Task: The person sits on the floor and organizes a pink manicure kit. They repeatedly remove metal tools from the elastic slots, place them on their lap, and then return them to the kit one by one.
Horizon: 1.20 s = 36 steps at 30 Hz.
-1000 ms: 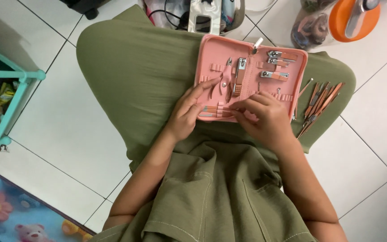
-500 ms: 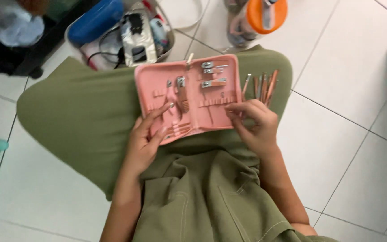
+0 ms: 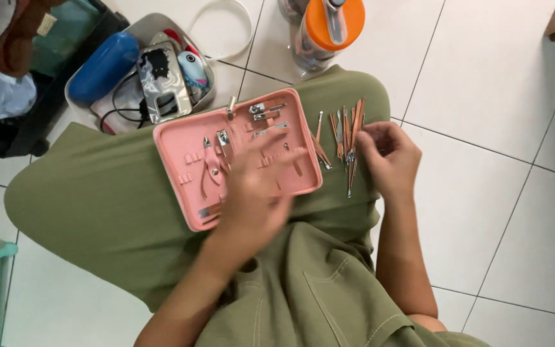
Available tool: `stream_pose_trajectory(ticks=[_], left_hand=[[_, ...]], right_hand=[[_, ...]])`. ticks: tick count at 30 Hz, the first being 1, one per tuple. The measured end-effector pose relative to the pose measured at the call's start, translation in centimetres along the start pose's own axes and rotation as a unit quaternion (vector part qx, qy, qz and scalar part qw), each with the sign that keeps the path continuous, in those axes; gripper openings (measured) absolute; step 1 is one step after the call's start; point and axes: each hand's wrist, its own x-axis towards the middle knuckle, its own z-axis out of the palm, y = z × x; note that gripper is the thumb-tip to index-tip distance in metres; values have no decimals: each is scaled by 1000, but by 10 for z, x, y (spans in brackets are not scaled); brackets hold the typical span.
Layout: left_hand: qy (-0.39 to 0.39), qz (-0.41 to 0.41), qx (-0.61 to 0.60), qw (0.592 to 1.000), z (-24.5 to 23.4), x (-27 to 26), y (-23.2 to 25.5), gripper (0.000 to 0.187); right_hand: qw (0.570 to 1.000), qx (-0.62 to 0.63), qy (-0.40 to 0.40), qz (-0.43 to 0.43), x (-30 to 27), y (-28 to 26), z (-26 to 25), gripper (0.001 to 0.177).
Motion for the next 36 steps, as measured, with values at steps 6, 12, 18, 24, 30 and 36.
stream_pose_trajectory(ticks=[6, 12, 18, 24, 30, 36], left_hand=[[-103, 23, 173, 979, 71, 28, 16, 63], [-126, -16, 216, 968, 77, 29, 0, 60], [-113, 17, 185, 976, 90, 32, -2, 72], [-114, 18, 236, 965, 103, 34, 2, 77], [-110, 21, 237, 965, 99, 30, 0, 76], [-111, 9, 220, 969, 98, 31, 2, 76]], right_hand=[[1000, 4, -20, 16, 13, 3, -3, 16], [992, 94, -53, 63, 17, 20, -10, 14], [977, 179, -73, 95, 22, 36, -12, 13], [979, 186, -24, 85, 16, 37, -9, 12], [991, 123, -2, 50, 10, 24, -7, 12], [994, 98, -19, 36, 6, 9, -8, 17]])
